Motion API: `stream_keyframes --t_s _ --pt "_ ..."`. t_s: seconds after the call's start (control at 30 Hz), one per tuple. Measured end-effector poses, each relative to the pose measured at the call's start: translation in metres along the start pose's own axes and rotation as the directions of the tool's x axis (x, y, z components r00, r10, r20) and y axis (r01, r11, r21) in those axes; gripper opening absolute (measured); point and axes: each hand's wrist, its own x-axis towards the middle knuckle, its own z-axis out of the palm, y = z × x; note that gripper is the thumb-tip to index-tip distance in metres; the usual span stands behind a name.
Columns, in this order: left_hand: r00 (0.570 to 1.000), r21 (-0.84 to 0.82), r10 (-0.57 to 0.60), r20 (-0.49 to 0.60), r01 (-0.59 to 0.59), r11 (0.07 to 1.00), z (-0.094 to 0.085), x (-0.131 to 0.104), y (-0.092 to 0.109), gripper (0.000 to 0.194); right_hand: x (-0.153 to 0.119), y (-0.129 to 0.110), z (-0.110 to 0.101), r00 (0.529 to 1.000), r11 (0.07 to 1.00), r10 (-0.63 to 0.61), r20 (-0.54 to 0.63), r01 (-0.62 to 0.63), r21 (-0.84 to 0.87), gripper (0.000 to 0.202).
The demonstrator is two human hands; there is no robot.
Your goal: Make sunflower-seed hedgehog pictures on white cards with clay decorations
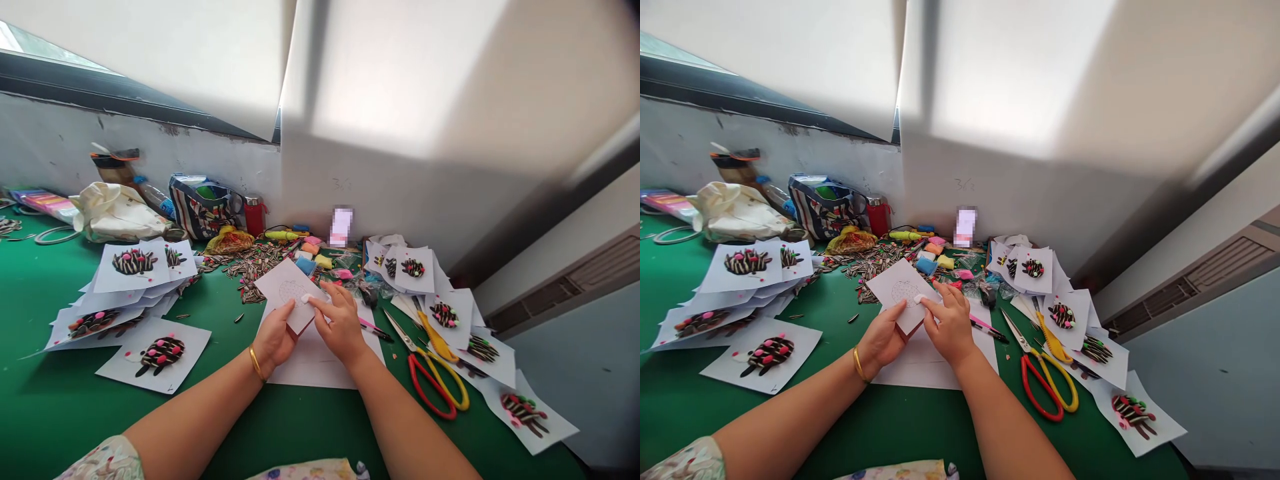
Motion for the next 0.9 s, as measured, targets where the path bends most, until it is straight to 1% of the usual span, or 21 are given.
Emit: stream_keyframes --t_s 0.2,0.4,0.6,0.9 --pt "1.000 0.006 -0.006 -0.005 0.006 1.000 -0.0012 0.0014 -0.0002 0.034 0.0006 -0.0016 -0.0016 0.999 1.000 -0.011 -0.032 0.011 0.015 0.031" --pt "0.999 0.031 0.031 0.011 -0.031 0.999 -0.0019 0.0025 -0.0013 0.030 0.0017 -0.0032 -0.0025 1.000 0.999 0.022 -0.013 -0.022 0.037 0.022" --pt "0.995 0.046 0.088 0.050 -0.090 0.995 -0.0003 -0.0009 -0.0020 0.033 0.0023 -0.0033 -0.0030 1.000 1.000 0.021 0.001 -0.021 0.023 0.027" --pt "0.994 0.053 0.108 0.036 -0.110 0.993 0.0022 -0.0015 -0.0004 0.033 0.0024 -0.0027 -0.0027 1.000 1.000 0.001 -0.010 -0.001 -0.014 0.027"
